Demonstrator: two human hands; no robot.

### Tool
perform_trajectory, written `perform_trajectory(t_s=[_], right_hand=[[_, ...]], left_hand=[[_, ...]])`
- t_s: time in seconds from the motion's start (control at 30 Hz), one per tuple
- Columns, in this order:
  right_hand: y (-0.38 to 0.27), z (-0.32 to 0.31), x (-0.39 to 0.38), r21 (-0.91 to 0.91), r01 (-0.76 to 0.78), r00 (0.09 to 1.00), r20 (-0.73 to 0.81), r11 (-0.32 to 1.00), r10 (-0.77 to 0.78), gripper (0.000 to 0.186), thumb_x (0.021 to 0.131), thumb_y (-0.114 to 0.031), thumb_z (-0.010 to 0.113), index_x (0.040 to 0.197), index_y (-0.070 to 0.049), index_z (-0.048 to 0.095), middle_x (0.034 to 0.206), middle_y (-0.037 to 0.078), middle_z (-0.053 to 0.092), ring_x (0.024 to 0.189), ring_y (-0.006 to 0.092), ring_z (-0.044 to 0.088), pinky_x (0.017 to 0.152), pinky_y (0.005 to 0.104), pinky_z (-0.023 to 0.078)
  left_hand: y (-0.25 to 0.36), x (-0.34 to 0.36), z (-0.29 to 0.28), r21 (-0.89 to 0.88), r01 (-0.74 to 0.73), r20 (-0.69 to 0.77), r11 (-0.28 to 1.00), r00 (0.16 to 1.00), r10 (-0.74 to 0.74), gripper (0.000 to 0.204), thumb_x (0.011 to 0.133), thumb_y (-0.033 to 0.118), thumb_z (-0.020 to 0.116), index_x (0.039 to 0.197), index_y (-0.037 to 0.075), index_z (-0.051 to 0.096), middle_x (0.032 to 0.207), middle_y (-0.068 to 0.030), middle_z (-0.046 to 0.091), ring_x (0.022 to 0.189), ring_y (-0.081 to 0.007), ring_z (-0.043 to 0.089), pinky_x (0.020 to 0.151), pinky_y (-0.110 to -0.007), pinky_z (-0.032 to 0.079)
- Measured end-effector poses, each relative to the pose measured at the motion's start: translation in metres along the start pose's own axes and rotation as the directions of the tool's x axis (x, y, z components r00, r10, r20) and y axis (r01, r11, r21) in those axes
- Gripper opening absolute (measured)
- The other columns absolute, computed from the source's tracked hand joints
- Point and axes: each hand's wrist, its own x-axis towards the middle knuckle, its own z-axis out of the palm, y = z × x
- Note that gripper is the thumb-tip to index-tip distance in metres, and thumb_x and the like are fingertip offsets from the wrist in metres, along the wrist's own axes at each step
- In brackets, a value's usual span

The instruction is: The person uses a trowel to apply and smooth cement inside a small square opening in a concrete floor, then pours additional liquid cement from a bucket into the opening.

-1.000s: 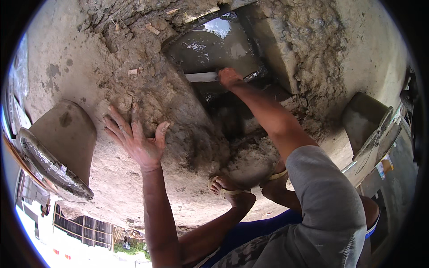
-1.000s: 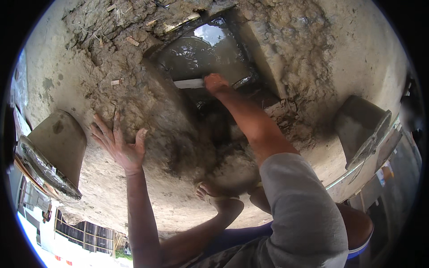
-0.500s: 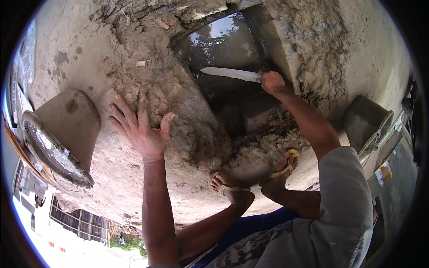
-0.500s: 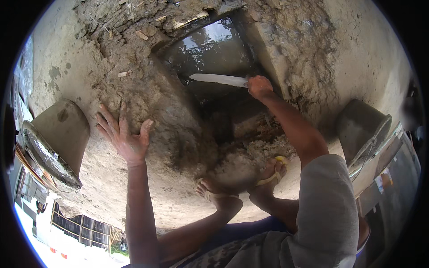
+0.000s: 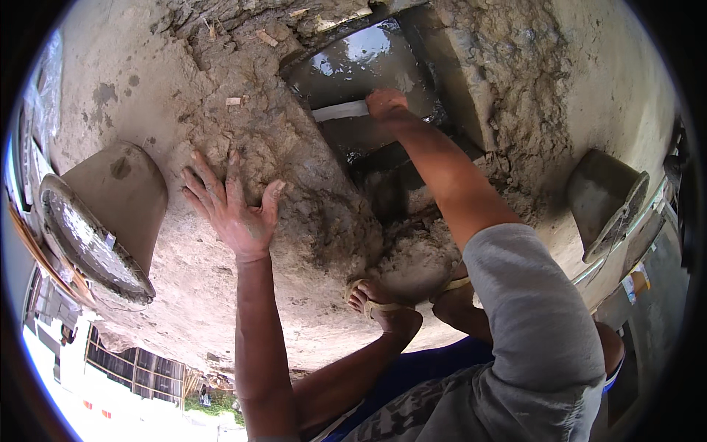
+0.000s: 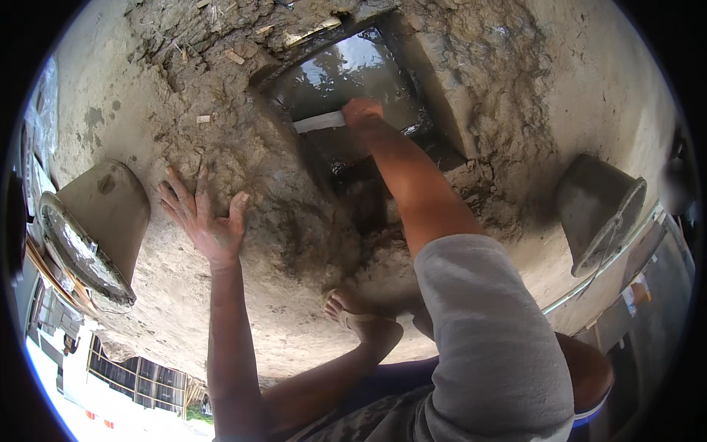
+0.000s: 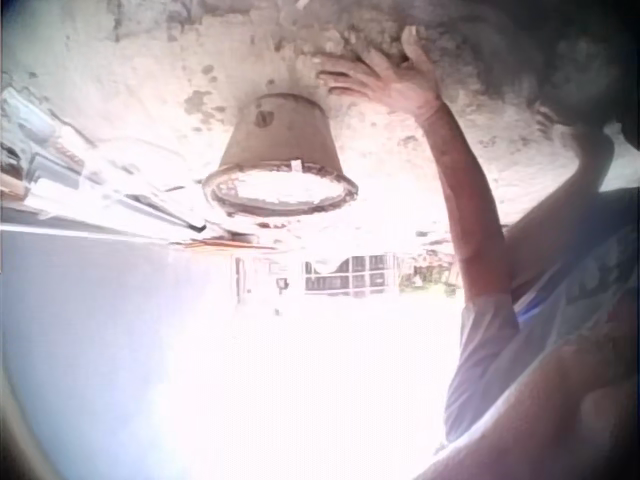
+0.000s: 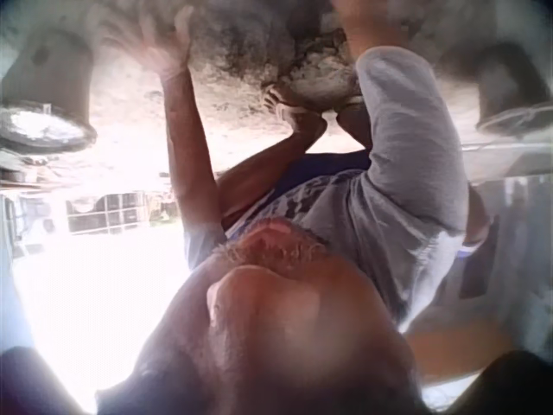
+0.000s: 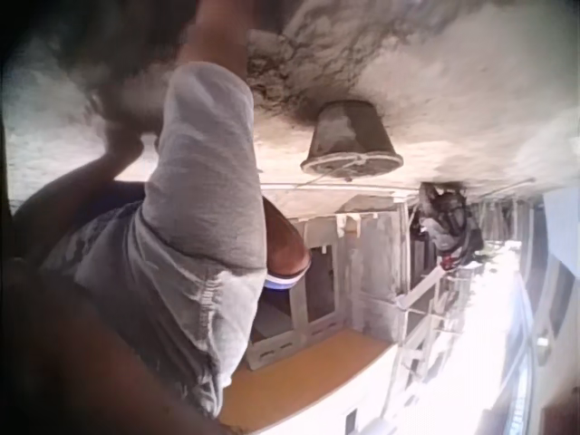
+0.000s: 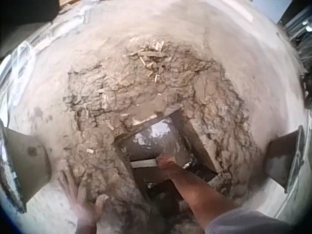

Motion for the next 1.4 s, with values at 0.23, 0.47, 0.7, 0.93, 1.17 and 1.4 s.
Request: perform_trajectory(t_s=[0.23,0.47,0.7,0.93,1.17,1.4], right_hand=[[0.101,-0.002,-0.095,-0.056,-0.039,0.999,-0.025,0.998,0.038,0.024,0.088,-0.017,0.05,0.106,-0.008,0.065,0.101,0.016,0.066,0.1,0.0299,0.063,0.084,0.0431,0.051],[0.044,-0.011,-0.038,0.065,0.058,0.998,0.003,0.996,-0.059,0.027,0.086,-0.023,0.056,0.109,-0.012,0.065,0.107,0.012,0.065,0.104,0.0307,0.061,0.09,0.0413,0.048],[-0.043,-0.022,0.053,0.175,0.001,0.992,0.124,0.984,-0.023,0.026,0.089,-0.025,0.052,0.107,-0.014,0.068,0.119,0.007,0.062,0.113,0.0258,0.058,0.093,0.0395,0.047],[-0.085,0.007,0.028,0.39,-0.204,0.978,0.114,0.898,0.173,0.033,0.093,-0.022,0.041,0.111,-0.013,0.067,0.118,0.008,0.063,0.112,0.0262,0.059,0.09,0.0382,0.049],[0.007,0.012,-0.024,0.133,-0.198,0.98,0.048,0.971,0.193,0.028,0.089,-0.019,0.046,0.099,-0.01,0.07,0.113,0.01,0.065,0.108,0.0271,0.061,0.086,0.0389,0.051],[0.061,0.008,-0.108,0.088,-0.076,0.996,-0.042,0.993,0.08,0.025,0.085,-0.022,0.053,0.1,-0.007,0.066,0.096,0.016,0.067,0.094,0.0318,0.065,0.082,0.0425,0.052]], left_hand=[[0.0,0.0,-0.005,0.015,0.008,0.019,1.0,1.0,-0.009,0.066,0.08,0.066,0.053,0.125,0.019,0.056,0.148,-0.0205,0.027,0.135,-0.0466,0.023,0.107,-0.062,0.019],[0.0,0.001,-0.003,0.036,-0.008,0.021,0.999,1.0,0.007,0.068,0.079,0.068,0.053,0.125,0.017,0.055,0.149,-0.021,0.025,0.135,-0.0481,0.023,0.106,-0.064,0.019],[-0.002,0.001,0.001,0.051,-0.024,0.025,0.998,0.999,0.023,0.074,0.079,0.072,0.048,0.133,0.02,0.049,0.149,-0.023,0.025,0.136,-0.0483,0.019,0.106,-0.064,0.017],[0.002,0.002,0.003,-0.001,-0.031,0.004,1.0,1.0,0.031,0.08,0.076,0.078,0.044,0.13,0.019,0.054,0.149,-0.0186,0.027,0.136,-0.0464,0.021,0.105,-0.064,0.021],[-0.003,0.0,-0.004,0.071,-0.007,0.006,0.997,1.0,0.006,0.078,0.078,0.076,0.042,0.133,0.021,0.05,0.149,-0.019,0.026,0.137,-0.0435,0.023,0.107,-0.062,0.021],[0.0,0.004,-0.005,0.05,0.006,0.026,0.999,1.0,-0.008,0.076,0.079,0.073,0.046,0.133,0.019,0.05,0.15,-0.0188,0.026,0.137,-0.045,0.021,0.107,-0.062,0.019]])
